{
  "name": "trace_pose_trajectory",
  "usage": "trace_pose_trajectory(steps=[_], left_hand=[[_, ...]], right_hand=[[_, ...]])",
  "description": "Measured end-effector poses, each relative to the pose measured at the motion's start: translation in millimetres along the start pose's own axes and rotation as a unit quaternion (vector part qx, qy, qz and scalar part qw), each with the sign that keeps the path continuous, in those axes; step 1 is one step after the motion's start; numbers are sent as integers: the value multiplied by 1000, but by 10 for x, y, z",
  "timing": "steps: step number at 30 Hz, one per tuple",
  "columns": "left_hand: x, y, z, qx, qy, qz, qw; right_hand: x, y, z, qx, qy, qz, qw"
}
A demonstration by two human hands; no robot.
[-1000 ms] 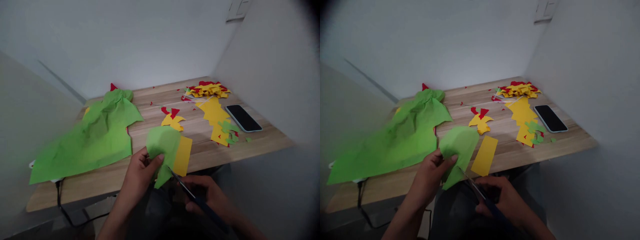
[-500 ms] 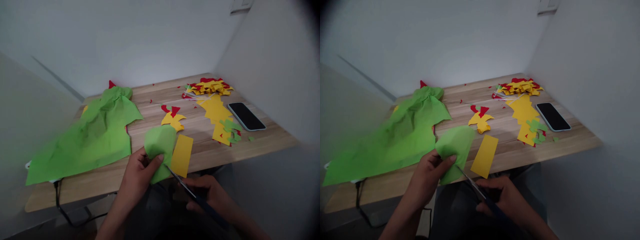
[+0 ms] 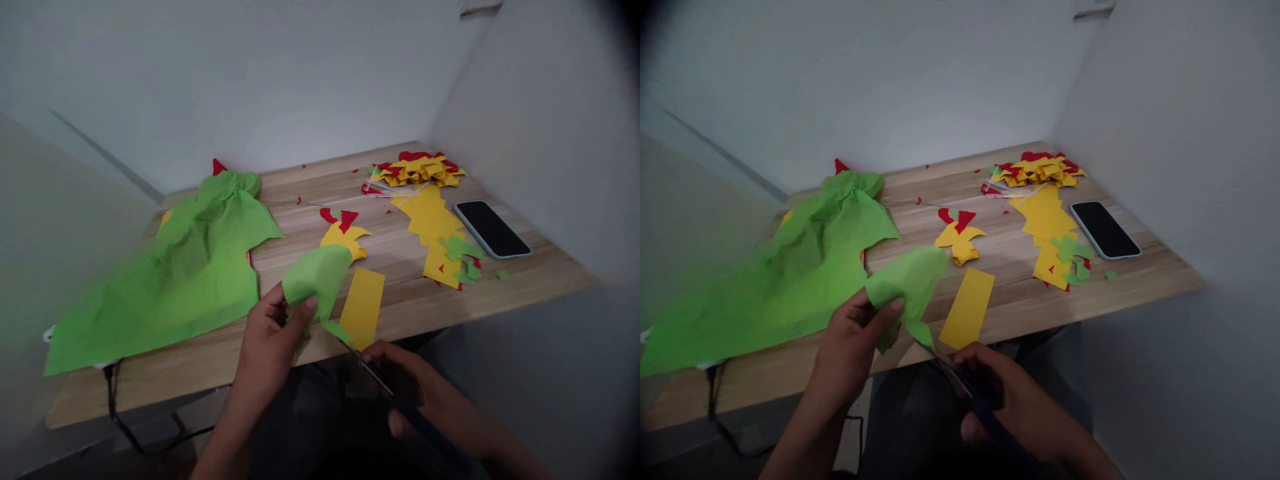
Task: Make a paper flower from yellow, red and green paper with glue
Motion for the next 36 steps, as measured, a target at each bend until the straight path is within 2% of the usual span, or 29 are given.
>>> trace_pose_trajectory(steps=[3,6,9,12,14,16,18,24,30,32,36], left_hand=[[-21,67,-4,29,-15,-54,998],[-7,58,44,65,6,-85,994],[50,3,88,110,28,-103,988],[104,-74,102,126,31,-83,988],[127,-102,109,125,28,-64,990],[147,-84,122,124,23,-62,990],[166,-57,146,129,25,-62,989],[185,-122,245,91,67,1,994],[140,-77,175,72,49,-61,994],[118,-69,142,51,42,-64,996],[40,17,80,1,11,-80,997]], right_hand=[[-26,104,-23,-6,34,-63,997],[-111,204,25,-53,77,-174,980],[-274,129,194,-134,113,-232,957],[-488,-105,402,-215,125,-196,948],[-574,-223,517,-235,137,-177,946],[-599,-265,572,-236,145,-184,943],[-587,-256,579,-226,144,-201,942],[-532,-217,601,-178,115,-208,955],[-513,-237,543,-152,90,-199,964],[-494,-154,472,-121,95,-214,965],[-432,156,407,-25,115,-269,956]])
Point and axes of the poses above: each hand's wrist, its own x-axis away from the middle knuckle, its own y-axis out of the back of the hand, z = x × y, the point moved 8 cm from there along -x, towards the middle knuckle, and after that the axes turned 5 degrees about y, right-handed, at the moved point
